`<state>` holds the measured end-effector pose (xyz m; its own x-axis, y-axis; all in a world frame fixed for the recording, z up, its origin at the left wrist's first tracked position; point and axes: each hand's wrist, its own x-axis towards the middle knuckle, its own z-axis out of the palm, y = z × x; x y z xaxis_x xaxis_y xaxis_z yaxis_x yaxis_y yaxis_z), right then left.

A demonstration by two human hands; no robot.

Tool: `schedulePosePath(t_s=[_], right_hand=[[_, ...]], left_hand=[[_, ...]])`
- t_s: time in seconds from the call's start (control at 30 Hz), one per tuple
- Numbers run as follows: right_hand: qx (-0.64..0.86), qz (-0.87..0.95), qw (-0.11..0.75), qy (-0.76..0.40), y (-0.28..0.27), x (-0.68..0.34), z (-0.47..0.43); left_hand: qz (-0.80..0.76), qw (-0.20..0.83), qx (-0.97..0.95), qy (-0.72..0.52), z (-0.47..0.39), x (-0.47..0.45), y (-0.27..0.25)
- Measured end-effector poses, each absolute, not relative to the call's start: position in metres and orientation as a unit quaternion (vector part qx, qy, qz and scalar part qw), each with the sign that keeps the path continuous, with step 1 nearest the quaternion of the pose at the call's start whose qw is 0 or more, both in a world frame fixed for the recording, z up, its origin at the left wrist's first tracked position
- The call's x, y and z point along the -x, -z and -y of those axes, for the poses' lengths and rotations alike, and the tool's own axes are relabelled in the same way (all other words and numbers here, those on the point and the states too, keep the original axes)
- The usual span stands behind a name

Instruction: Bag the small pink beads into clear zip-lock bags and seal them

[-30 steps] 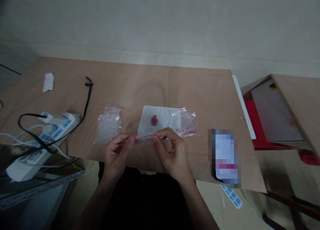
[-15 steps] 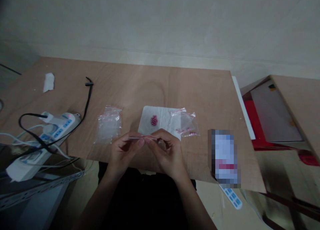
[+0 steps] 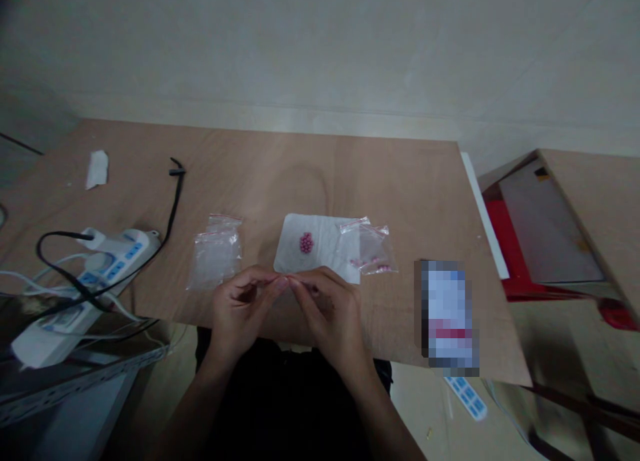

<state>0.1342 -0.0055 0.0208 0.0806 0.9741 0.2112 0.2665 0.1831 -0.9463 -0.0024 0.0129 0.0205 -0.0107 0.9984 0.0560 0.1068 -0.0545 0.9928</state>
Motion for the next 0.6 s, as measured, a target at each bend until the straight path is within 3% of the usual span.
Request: schedulePosePath(t_s=[0.13, 0.6], right_hand=[[0.527, 0.497, 0.551, -0.415, -0.016, -0.133, 0.007], [0.559, 0.537, 0.546, -0.316, -0.024, -0.153, 0.002]], left_hand=[[-0.516, 0.453, -0.553, -0.472, -0.016, 0.001, -0.026], [-0.474, 0.487, -0.637, -0.363, -0.032, 0.010, -0.038]])
